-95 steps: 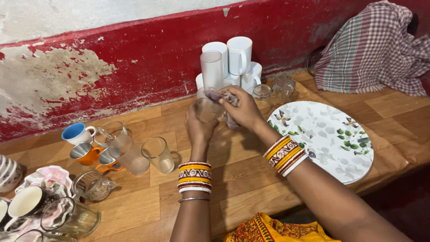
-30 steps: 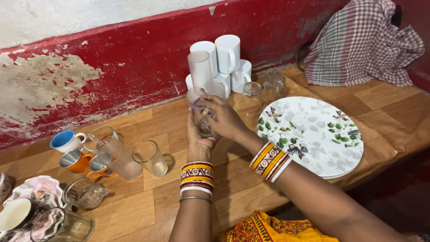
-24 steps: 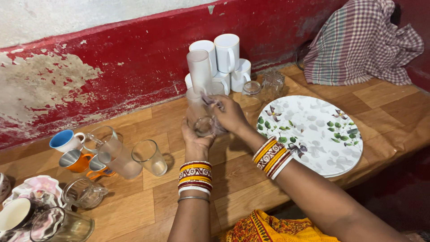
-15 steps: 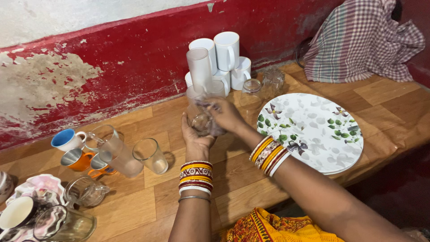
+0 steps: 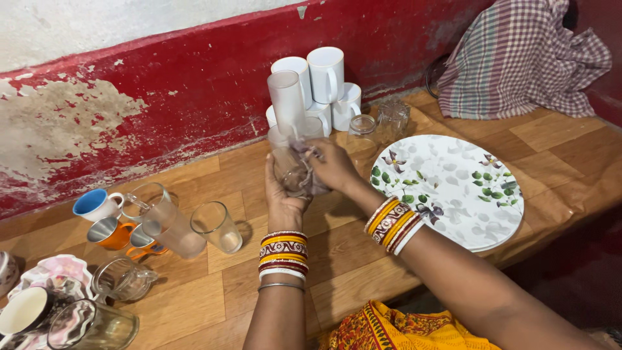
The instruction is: The person wipes and polishes glass cups and mugs with a small cloth before stacking them on a wooden surface.
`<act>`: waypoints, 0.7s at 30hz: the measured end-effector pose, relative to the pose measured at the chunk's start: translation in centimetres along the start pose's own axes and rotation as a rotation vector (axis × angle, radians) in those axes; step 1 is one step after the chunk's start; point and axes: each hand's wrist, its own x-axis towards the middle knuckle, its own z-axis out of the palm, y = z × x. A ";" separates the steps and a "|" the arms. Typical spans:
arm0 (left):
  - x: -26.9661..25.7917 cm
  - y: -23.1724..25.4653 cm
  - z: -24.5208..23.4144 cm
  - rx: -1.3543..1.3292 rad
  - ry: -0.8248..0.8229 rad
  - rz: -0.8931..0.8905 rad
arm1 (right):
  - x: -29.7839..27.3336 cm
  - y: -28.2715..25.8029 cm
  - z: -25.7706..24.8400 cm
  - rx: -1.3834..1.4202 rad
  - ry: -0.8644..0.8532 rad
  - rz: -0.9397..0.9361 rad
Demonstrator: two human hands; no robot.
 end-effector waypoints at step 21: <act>3.3 -0.5 -1.4 -0.080 -0.151 0.004 | -0.1 0.2 0.6 -0.005 0.018 -0.305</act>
